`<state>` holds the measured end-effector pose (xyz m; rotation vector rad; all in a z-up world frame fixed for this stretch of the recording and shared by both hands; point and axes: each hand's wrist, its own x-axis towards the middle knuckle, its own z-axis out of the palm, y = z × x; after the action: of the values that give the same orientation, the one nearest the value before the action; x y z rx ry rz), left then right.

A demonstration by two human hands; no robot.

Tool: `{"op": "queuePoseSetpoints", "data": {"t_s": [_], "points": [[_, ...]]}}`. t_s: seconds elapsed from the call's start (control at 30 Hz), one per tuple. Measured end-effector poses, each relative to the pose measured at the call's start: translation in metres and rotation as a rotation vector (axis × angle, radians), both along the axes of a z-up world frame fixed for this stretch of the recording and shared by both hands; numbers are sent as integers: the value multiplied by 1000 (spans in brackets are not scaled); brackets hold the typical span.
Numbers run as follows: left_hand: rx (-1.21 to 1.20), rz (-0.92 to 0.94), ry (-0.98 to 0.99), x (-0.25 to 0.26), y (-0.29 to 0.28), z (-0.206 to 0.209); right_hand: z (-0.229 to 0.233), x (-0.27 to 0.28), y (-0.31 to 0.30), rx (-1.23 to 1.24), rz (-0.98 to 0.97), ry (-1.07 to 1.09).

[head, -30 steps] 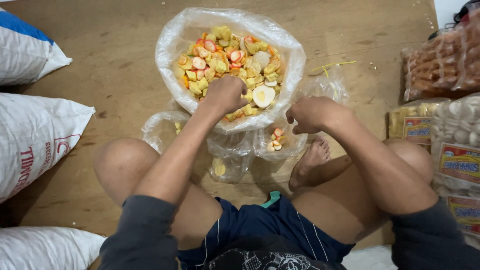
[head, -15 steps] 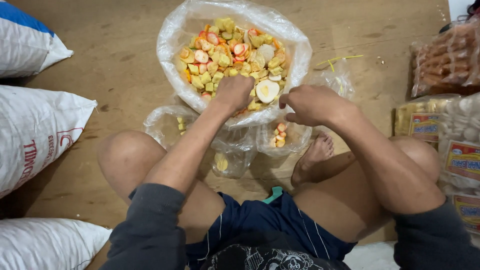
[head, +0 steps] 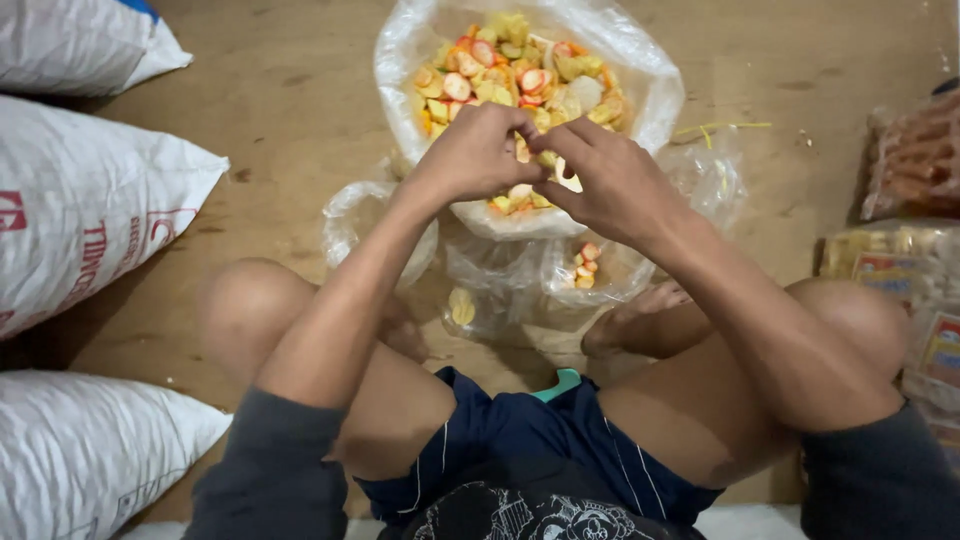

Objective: The person sits on the floor and sorts mixed snack pieces from a large plastic bag into several smaller plastic bags. They use both hands to pick up handfuls of snacks and distribute them among the smaller bags.

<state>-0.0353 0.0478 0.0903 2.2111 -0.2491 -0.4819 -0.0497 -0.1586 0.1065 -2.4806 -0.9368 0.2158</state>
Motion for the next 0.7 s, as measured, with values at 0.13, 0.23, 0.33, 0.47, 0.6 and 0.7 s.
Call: {"op": "queuePoseSetpoints", "data": {"t_s": [0.13,0.23,0.33,0.47,0.6,0.7], "points": [[2,66,24,-19,35,12,-15,-7,26,191,85,-63],[58,106,103,-35,59,25,-22,-11,43,344,131,-3],[182,87,133,-54,82,33,-26,-11,48,244,165,8],[563,110,146,-60,105,2,-19,4,44,46,126,28],[751,51,241,-59,125,-63,-11,18,38,-274,69,76],[714,42,247,-61,117,-32,-38,28,26,-560,81,60]]}}
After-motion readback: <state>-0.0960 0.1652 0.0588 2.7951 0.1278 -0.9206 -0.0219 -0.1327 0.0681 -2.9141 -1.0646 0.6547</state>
